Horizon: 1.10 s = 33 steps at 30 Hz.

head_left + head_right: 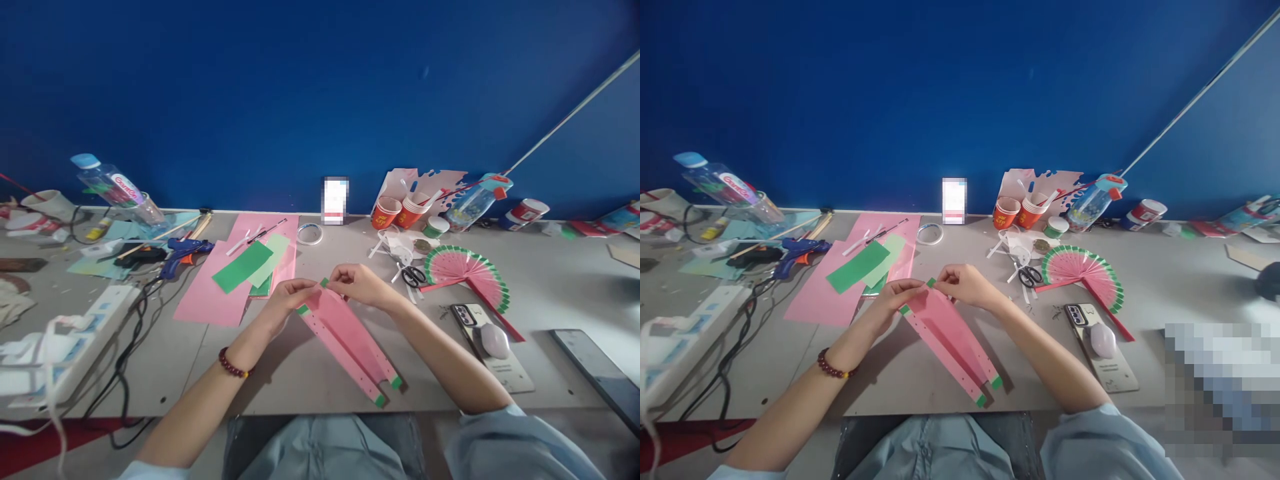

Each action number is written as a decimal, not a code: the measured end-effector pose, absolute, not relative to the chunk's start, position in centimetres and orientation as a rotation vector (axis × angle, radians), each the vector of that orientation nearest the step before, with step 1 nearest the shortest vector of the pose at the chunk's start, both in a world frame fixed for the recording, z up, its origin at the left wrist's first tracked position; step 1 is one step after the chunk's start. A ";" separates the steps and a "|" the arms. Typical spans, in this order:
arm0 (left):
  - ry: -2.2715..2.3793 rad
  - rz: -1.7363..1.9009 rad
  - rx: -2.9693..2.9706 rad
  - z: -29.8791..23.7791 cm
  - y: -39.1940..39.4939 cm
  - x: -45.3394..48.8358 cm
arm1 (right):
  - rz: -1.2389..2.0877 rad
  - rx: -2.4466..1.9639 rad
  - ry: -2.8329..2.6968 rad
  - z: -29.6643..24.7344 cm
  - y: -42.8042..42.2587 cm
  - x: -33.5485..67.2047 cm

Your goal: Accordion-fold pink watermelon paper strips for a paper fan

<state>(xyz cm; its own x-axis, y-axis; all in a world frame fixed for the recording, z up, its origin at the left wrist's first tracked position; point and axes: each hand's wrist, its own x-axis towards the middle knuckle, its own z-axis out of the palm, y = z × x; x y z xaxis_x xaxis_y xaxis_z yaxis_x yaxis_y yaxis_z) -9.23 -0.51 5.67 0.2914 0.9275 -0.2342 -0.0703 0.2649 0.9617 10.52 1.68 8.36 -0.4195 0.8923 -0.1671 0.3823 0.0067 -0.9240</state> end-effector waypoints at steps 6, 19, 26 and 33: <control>0.966 0.864 1.061 5.7 -0.7 -9.4 | 1.373 -1.306 -1.736 8.3 1.6 10.3; 0.940 0.872 1.053 6.2 -0.9 -9.3 | 1.343 -1.234 -1.796 8.4 1.3 10.2; 0.960 0.872 1.068 6.1 -0.9 -9.4 | 1.320 -1.234 -1.782 8.7 1.1 10.2; 0.945 0.881 1.069 6.1 -1.0 -9.4 | 1.299 -1.255 -1.809 8.6 1.1 10.2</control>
<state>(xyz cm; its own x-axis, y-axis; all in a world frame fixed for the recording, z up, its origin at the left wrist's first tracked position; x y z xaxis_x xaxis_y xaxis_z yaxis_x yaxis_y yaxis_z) -9.35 -0.96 6.05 0.3432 0.9199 -0.1898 -0.1248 0.2450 0.9615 10.24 1.06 8.57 -0.3916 0.9177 -0.0665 0.3563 0.0846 -0.9305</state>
